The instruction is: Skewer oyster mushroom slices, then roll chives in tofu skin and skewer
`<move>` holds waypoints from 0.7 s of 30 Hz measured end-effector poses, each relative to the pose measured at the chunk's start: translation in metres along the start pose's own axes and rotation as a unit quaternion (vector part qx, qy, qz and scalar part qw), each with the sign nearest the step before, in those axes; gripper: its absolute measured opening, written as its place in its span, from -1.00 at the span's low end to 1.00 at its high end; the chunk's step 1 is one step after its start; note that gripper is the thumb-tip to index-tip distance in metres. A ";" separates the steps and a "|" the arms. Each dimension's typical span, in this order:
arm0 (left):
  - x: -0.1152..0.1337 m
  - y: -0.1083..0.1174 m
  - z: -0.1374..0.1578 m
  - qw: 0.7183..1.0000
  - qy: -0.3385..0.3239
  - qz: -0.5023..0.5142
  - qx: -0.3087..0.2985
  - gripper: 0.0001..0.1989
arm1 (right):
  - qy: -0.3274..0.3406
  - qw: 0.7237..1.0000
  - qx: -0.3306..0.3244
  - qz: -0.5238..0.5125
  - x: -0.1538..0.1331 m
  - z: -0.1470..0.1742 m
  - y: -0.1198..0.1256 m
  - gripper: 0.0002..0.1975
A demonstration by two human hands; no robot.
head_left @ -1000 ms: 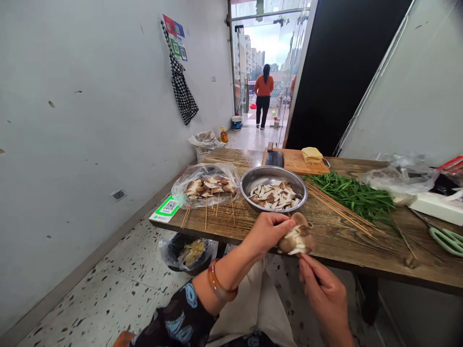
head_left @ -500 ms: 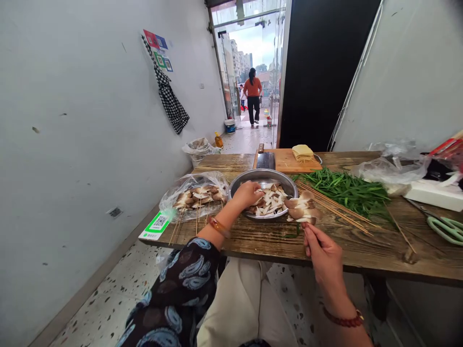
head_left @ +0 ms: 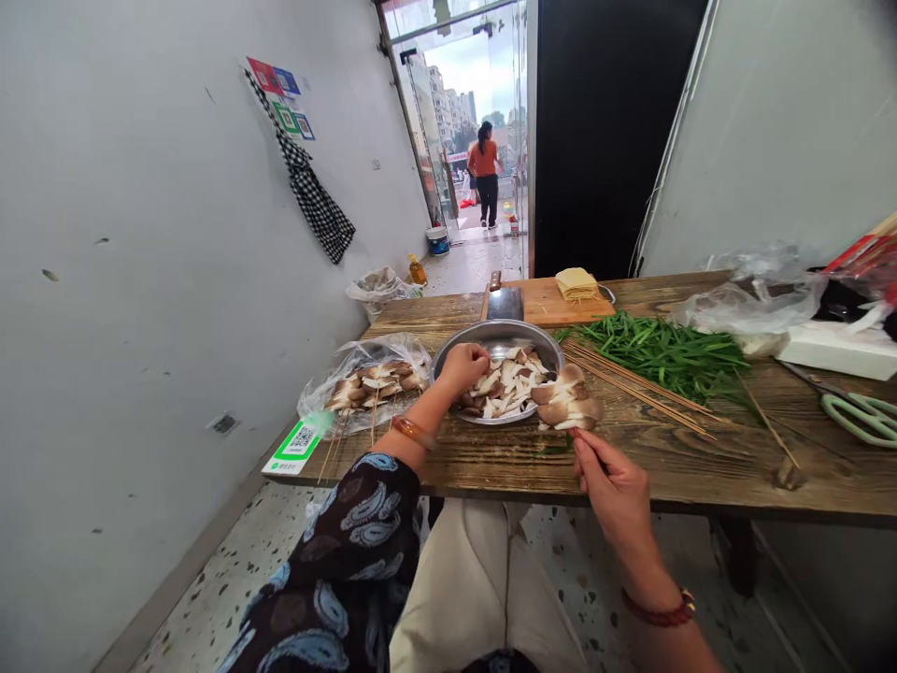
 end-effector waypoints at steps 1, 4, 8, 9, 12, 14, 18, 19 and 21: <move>0.000 0.002 0.004 1.000 0.009 0.028 0.000 -0.89 | 0.000 1.000 -0.001 0.000 0.001 0.000 0.000 -0.59; 0.005 0.008 0.018 0.992 0.025 0.125 -0.015 -0.89 | 0.003 1.000 -0.004 -0.002 0.003 0.001 0.001 -0.59; 0.013 0.005 0.044 0.923 0.047 0.379 -0.050 -0.90 | 0.002 1.000 -0.019 -0.004 0.004 0.001 0.000 -0.60; 0.016 0.004 0.051 0.903 0.047 0.424 -0.057 -0.88 | 0.004 1.000 -0.023 -0.003 0.003 0.002 0.000 -0.60; 0.023 0.002 0.072 0.880 0.032 0.469 -0.069 -0.81 | 0.006 0.999 -0.031 -0.007 -0.002 0.007 -0.001 -0.62; 0.026 0.002 0.084 0.879 0.015 0.472 -0.064 -0.78 | -0.002 0.999 -0.034 -0.015 -0.006 0.016 -0.002 -0.62; 0.027 0.005 0.106 0.892 -0.018 0.448 -0.056 -0.73 | -0.018 0.998 -0.060 -0.016 -0.011 0.038 -0.011 -0.63; 0.027 0.006 0.112 0.896 -0.023 0.441 -0.054 -0.72 | -0.023 0.997 -0.069 -0.015 -0.012 0.044 -0.013 -0.63; 0.025 0.009 0.121 0.899 -0.029 0.434 -0.044 -0.71 | -0.034 0.996 -0.081 -0.018 -0.012 0.052 -0.018 -0.64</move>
Point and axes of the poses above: each hand's wrist, its own z-axis away from the middle knuckle, its own y-axis out of the back of the hand, x = y × z, the point moved 9 cm from there along -z, towards the middle knuckle, and after that the axes turned 6 degrees about -x, right-handed, at the moved point
